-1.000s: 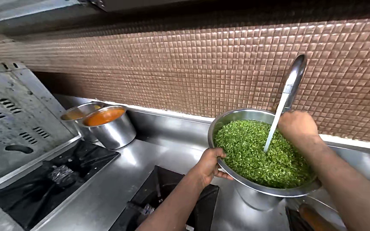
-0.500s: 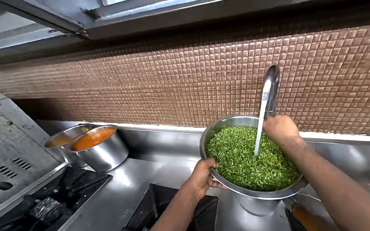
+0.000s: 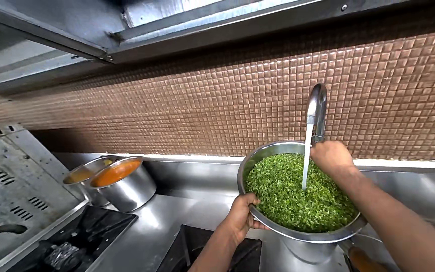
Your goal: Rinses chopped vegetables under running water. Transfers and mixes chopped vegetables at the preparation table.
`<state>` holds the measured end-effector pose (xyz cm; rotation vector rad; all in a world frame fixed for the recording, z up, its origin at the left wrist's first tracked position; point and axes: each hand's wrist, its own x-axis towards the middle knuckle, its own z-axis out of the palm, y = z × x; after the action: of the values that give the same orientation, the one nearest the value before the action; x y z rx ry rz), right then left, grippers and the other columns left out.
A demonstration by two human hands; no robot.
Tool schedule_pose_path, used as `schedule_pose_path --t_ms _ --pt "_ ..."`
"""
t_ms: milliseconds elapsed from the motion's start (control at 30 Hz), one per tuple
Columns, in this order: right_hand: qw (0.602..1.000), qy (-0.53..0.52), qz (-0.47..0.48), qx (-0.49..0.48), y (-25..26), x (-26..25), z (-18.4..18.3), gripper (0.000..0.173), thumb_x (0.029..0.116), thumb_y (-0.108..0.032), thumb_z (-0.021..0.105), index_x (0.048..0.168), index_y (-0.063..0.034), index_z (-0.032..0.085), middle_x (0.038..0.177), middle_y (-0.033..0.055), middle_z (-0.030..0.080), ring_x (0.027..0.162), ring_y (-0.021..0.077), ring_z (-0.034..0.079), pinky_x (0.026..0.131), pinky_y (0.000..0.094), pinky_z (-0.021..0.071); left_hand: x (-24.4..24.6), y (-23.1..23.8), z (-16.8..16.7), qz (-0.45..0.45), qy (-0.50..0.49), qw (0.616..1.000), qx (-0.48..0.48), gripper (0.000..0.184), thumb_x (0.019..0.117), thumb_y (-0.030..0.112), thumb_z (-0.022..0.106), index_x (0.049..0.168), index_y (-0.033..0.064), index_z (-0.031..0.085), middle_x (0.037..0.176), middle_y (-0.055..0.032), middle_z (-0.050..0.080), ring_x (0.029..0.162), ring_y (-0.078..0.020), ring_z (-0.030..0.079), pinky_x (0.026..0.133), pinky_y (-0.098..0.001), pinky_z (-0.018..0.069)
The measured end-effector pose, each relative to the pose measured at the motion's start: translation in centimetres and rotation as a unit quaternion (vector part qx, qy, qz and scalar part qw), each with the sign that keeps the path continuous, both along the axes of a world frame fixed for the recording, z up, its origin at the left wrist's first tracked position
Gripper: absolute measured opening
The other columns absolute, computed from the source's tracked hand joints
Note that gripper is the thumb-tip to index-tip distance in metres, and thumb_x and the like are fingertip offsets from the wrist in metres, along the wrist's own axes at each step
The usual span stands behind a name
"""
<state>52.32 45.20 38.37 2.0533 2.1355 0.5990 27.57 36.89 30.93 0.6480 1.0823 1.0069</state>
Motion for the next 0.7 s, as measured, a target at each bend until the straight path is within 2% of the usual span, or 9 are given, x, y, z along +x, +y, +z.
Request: schedule_pose_path --t_ms 400,700 --pt "1.0 -0.008 0.004 0.014 0.2 0.13 -0.37 0.018 0.0987 0.003 0.053 0.095 0.0 0.07 0.092 0.0181 0.07 0.088 0.0372 0.07 0.069 0.0504 0.0559 -0.04 -0.02 -0.13 0.0 -0.007 1.0 0.004 0.021 0.1 0.009 0.044 0.117 -0.0014 0.05 0.101 -0.028 0.068 0.079 -0.0423 0.072 0.061 -0.0548 0.0616" --pt "1.0 -0.007 0.01 0.012 0.28 0.3 -0.36 0.017 0.099 -0.001 0.055 0.094 -0.0026 0.072 0.093 0.0162 0.071 0.089 0.0362 0.071 0.072 0.0495 0.0561 -0.12 0.02 -0.27 0.002 -0.013 1.0 0.003 0.023 0.0991 0.009 0.045 0.12 -0.0002 0.049 0.106 -0.0284 0.067 0.083 -0.0438 0.072 0.063 -0.0566 0.0613"
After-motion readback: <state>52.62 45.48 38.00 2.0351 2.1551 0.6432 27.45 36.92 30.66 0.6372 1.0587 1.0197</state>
